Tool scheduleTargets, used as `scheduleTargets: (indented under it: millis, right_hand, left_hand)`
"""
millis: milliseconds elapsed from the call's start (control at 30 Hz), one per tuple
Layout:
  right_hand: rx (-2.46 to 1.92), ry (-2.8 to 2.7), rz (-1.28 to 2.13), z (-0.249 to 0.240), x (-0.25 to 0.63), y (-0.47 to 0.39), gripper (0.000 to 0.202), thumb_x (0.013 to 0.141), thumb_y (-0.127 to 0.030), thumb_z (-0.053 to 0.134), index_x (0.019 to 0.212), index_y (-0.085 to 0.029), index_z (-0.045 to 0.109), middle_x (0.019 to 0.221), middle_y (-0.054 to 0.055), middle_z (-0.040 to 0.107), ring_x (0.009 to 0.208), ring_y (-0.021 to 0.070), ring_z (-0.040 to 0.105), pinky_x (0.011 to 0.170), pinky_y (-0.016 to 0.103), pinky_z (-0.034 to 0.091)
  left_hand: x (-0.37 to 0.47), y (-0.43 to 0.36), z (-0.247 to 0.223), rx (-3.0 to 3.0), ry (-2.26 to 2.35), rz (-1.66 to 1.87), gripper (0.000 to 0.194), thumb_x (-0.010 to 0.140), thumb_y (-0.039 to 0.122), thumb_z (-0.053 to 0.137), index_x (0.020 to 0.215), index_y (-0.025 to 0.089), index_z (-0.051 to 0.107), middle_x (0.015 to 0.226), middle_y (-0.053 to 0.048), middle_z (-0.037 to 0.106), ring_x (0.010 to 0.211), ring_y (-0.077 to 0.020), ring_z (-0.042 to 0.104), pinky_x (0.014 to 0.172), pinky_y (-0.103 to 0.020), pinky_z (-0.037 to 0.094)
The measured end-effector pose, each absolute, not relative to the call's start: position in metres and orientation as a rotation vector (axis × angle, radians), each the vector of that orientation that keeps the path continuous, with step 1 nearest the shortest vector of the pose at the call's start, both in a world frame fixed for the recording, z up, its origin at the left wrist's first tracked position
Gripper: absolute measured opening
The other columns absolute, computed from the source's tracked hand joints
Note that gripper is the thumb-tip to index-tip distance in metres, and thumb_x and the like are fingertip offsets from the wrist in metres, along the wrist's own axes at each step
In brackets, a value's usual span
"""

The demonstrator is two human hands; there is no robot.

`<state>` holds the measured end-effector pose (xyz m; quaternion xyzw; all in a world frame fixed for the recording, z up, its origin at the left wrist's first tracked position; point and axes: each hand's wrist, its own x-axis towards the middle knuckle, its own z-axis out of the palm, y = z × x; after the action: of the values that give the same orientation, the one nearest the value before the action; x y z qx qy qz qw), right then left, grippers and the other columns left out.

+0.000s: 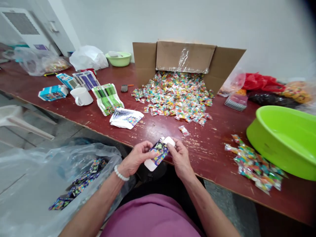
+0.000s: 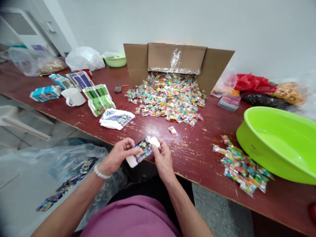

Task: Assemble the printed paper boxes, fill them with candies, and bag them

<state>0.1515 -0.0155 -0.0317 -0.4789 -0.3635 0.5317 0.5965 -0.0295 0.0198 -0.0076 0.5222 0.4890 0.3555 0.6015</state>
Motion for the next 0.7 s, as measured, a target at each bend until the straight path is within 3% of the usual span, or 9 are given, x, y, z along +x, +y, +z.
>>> scheduleTargets:
  millis: [133, 200, 300, 400, 533, 700]
  right_hand:
    - [-1.067, -0.964, 1.295, -0.011, 0.148, -0.024, 0.033, 0.085, -0.042, 0.066, 0.11, -0.02, 0.061, 0.083, 0.0, 0.067, 0.07, 0.0139, 0.058, 0.065, 0.024, 0.047]
    - [-1.058, -1.045, 1.302, -0.004, 0.154, -0.027, 0.031, 0.087, -0.042, 0.064, 0.11, -0.022, 0.061, 0.085, 0.0, 0.065, 0.071, 0.0136, 0.057, 0.065, 0.023, 0.046]
    - [-1.037, -1.138, 1.379, 0.003, 0.163, -0.032, 0.027, 0.089, -0.043, 0.062, 0.107, -0.024, 0.06, 0.084, -0.001, 0.062, 0.067, 0.0121, 0.054, 0.057, 0.021, 0.043]
    - [-1.04, -1.257, 1.455, 0.006, 0.168, -0.037, 0.026, 0.091, -0.044, 0.06, 0.109, -0.025, 0.06, 0.086, -0.001, 0.061, 0.066, 0.0115, 0.052, 0.054, 0.02, 0.041]
    - [-0.972, -1.278, 1.467, 0.005, 0.168, -0.041, 0.027, 0.093, -0.042, 0.058, 0.115, -0.026, 0.06, 0.091, 0.0, 0.061, 0.075, 0.0132, 0.056, 0.066, 0.023, 0.046]
    - [-0.968, -1.223, 1.449, 0.004, 0.164, -0.041, 0.049, 0.091, -0.039, 0.062, 0.137, -0.03, 0.047, 0.1, 0.001, 0.063, 0.086, 0.0156, 0.06, 0.078, 0.027, 0.05]
  left_hand:
    - [-0.027, -0.009, 0.0, 0.842, 0.612, 0.416, 0.052, 0.068, 0.033, 0.08, 0.112, 0.012, 0.062, 0.104, -0.015, 0.071, 0.089, -0.0262, 0.07, 0.08, -0.035, 0.052]
    - [-0.028, -0.01, 0.001, 0.763, 0.424, 0.325, 0.059, 0.067, 0.037, 0.079, 0.117, 0.01, 0.063, 0.106, -0.018, 0.071, 0.093, -0.0318, 0.071, 0.087, -0.042, 0.05]
    - [-0.026, -0.008, 0.0, 0.711, 0.287, 0.285, 0.063, 0.069, 0.047, 0.076, 0.119, 0.01, 0.062, 0.104, -0.019, 0.072, 0.09, -0.0357, 0.071, 0.085, -0.047, 0.051]
    - [-0.019, -0.011, -0.002, 0.742, 0.3, 0.251, 0.055, 0.068, 0.048, 0.077, 0.107, 0.01, 0.068, 0.096, -0.017, 0.072, 0.082, -0.0328, 0.072, 0.074, -0.041, 0.054]
    - [-0.007, -0.024, -0.005, 0.788, 0.418, 0.3, 0.035, 0.066, 0.038, 0.08, 0.082, 0.008, 0.069, 0.074, -0.01, 0.068, 0.068, -0.0228, 0.069, 0.066, -0.032, 0.055]
    - [-0.005, -0.032, -0.006, 0.748, 0.506, 0.491, 0.042, 0.065, 0.044, 0.082, 0.086, 0.011, 0.067, 0.074, -0.007, 0.066, 0.061, -0.0193, 0.068, 0.061, -0.03, 0.056]
